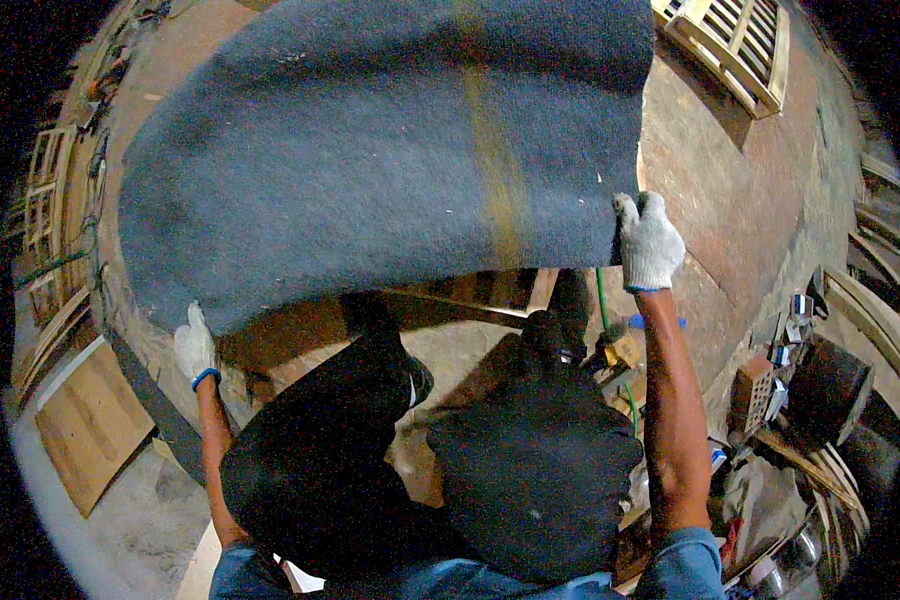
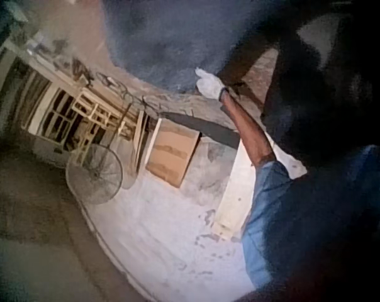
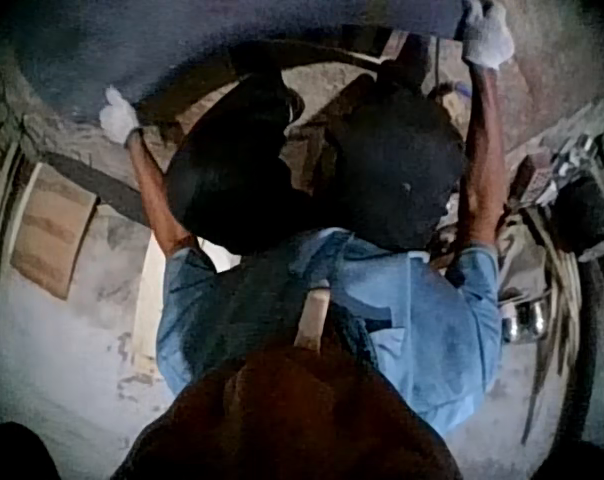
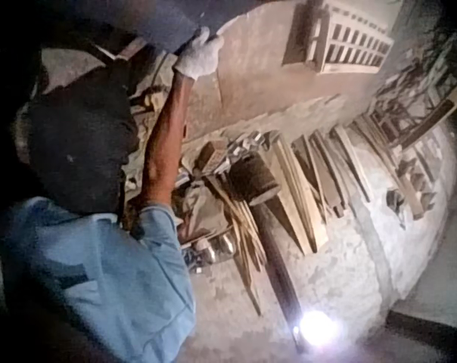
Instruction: The person cuts a piece of dark grey fabric with a utility knife and staples it onto a wooden pallet frame using a pneumatic staple gun. They repeatedly fold the fabric edges and secure them to the wood, ensuring a tight fit. The person also uses a metal ruler to measure and align the fabric during the process.
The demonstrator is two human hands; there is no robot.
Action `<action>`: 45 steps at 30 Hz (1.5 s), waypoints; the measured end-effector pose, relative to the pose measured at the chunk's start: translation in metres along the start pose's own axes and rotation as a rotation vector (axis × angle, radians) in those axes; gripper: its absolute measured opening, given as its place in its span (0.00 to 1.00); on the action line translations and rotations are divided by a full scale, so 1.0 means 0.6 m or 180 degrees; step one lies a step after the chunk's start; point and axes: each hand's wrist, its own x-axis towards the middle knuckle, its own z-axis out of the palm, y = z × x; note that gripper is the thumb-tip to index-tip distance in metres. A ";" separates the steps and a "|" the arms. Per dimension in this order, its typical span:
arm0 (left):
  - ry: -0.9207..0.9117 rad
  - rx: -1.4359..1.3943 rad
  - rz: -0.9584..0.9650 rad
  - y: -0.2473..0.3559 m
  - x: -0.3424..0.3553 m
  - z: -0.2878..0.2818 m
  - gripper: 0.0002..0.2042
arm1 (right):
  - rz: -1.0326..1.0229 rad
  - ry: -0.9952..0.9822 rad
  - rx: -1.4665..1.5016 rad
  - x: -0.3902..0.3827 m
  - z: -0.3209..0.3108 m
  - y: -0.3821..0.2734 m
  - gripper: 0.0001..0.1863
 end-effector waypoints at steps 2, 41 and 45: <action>0.0089 -0.0044 0.0137 -0.013 0.018 0.011 0.43 | -0.0015 0.0033 -0.0004 0.002 -0.001 -0.002 0.24; -0.0762 -0.0259 0.5524 0.458 -0.300 -0.039 0.33 | 0.0026 0.0358 0.0887 0.000 0.012 0.006 0.23; -0.0732 -0.0075 0.5532 0.461 -0.296 -0.026 0.35 | 0.0082 0.0065 0.0843 0.007 0.009 0.001 0.23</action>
